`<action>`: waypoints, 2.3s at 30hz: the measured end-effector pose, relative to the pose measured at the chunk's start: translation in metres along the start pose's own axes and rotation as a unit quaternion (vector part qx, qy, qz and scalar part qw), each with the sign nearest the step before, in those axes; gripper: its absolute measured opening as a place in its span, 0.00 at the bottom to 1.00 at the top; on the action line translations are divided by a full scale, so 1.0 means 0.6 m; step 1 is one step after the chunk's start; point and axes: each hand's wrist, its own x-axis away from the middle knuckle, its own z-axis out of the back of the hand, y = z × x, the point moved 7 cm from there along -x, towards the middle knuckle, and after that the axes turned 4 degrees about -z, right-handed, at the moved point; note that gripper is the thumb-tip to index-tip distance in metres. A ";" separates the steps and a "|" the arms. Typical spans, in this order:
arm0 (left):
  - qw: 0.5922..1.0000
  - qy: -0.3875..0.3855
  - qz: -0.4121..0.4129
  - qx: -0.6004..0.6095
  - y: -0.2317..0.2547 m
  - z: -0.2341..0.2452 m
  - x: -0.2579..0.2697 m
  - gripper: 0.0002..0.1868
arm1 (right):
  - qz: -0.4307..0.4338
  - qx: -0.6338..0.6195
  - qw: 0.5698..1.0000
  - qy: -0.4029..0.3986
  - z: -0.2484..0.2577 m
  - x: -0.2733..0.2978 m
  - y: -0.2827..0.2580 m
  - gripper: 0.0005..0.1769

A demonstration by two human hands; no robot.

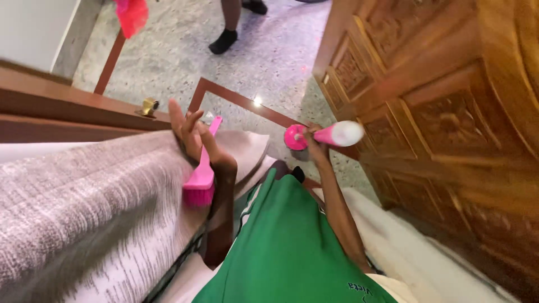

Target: The recorder is cleaning a tiled floor and marble stairs using a pink mop and a pink scrubbing brush.

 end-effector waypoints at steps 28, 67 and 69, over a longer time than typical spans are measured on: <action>0.851 -0.144 0.481 0.152 -0.487 -0.269 -0.152 0.18 | -0.022 0.097 0.981 -0.165 -0.212 -0.572 -0.171 0.21; 0.461 -0.732 0.157 0.476 -0.515 -1.334 -0.651 0.24 | 0.060 0.167 0.968 0.178 -0.024 -1.307 -0.214 0.14; 0.456 -0.730 0.158 0.484 -0.530 -1.414 -0.654 0.24 | 0.135 0.207 0.953 0.175 0.011 -1.352 -0.248 0.13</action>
